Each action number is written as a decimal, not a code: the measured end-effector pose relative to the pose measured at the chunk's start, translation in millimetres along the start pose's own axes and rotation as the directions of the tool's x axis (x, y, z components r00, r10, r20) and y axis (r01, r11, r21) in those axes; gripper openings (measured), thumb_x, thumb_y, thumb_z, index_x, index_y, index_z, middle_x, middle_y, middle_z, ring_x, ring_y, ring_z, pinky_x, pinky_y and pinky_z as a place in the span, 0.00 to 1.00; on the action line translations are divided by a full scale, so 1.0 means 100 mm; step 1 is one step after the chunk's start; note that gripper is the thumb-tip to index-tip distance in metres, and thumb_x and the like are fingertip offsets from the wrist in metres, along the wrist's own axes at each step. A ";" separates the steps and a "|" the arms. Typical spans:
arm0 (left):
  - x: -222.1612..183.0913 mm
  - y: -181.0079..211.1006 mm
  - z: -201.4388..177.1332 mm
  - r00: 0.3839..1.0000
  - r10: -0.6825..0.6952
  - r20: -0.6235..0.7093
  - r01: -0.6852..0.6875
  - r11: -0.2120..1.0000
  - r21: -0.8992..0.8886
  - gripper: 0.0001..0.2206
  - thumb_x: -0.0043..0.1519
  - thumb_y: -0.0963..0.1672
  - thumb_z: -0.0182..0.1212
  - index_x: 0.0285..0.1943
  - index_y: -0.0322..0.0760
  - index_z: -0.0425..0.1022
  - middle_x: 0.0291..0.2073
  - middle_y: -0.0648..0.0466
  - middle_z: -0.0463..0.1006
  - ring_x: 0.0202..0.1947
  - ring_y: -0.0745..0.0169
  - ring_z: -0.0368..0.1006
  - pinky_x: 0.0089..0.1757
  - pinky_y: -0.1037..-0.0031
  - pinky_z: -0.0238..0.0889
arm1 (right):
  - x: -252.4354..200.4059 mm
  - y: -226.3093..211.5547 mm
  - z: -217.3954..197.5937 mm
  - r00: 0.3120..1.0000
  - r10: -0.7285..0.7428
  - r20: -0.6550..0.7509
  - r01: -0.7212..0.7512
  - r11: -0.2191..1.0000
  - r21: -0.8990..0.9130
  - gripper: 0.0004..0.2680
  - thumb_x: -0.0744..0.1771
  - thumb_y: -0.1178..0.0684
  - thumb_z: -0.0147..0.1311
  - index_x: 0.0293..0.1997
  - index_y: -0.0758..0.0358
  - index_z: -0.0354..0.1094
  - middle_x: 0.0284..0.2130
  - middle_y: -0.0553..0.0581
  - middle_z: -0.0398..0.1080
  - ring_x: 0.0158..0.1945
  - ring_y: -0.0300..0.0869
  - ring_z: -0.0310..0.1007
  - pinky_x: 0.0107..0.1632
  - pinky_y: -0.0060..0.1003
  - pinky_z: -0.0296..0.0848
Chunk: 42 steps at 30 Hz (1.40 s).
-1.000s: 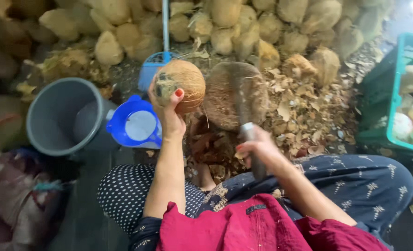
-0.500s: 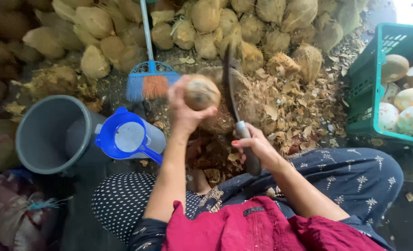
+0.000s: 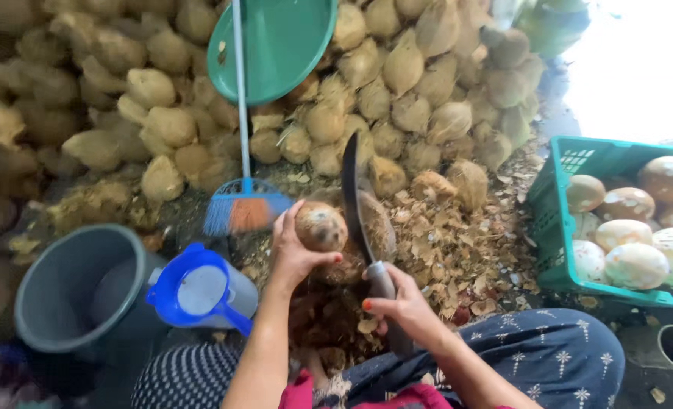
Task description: The person sits on the floor and uses a curved knife to peel the husk off a coconut. They rotate the coconut in their hands to remove the fibrous outer layer and place the peeled coconut into a green crate.
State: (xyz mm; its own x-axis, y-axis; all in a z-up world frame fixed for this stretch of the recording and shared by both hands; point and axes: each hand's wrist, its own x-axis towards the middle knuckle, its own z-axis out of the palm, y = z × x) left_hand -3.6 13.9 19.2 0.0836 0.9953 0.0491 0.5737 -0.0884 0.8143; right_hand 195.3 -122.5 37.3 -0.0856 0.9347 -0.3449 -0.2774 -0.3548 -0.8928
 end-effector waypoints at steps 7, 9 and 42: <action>-0.06 -0.06 0.08 0.998 0.052 0.041 -0.053 0.998 0.037 0.60 0.24 0.49 0.89 0.72 0.69 0.57 0.68 0.40 0.59 0.69 0.35 0.60 0.62 0.43 0.53 | 0.28 0.65 -0.29 0.994 0.090 -0.062 -0.095 0.993 -0.072 0.11 0.54 0.72 0.57 0.36 0.73 0.67 0.07 0.70 0.62 0.06 0.53 0.66 0.15 0.49 0.72; -0.10 -0.07 0.04 0.999 0.011 0.052 -0.014 0.999 0.044 0.60 0.24 0.49 0.89 0.72 0.72 0.56 0.69 0.42 0.57 0.68 0.34 0.60 0.63 0.43 0.54 | -0.01 0.08 -0.04 1.000 0.012 -0.024 -0.016 0.988 -0.155 0.12 0.54 0.72 0.57 0.36 0.73 0.67 0.06 0.71 0.64 0.06 0.54 0.68 0.16 0.46 0.71; 0.03 0.24 0.02 0.986 -0.089 0.140 0.075 0.992 0.105 0.56 0.28 0.46 0.87 0.70 0.66 0.59 0.66 0.40 0.58 0.63 0.26 0.64 0.59 0.41 0.59 | -0.11 -0.37 -0.01 0.787 -0.614 -0.066 0.538 0.733 -0.416 0.07 0.59 0.57 0.67 0.34 0.63 0.71 0.14 0.55 0.69 0.15 0.40 0.71 0.24 0.29 0.64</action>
State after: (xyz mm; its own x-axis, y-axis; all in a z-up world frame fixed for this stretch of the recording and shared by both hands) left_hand 11.5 14.5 37.8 0.1454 0.9838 -0.1050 0.6608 -0.0176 0.7503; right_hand 207.7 -119.8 74.0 0.1660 0.9518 0.2578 0.1488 0.2343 -0.9607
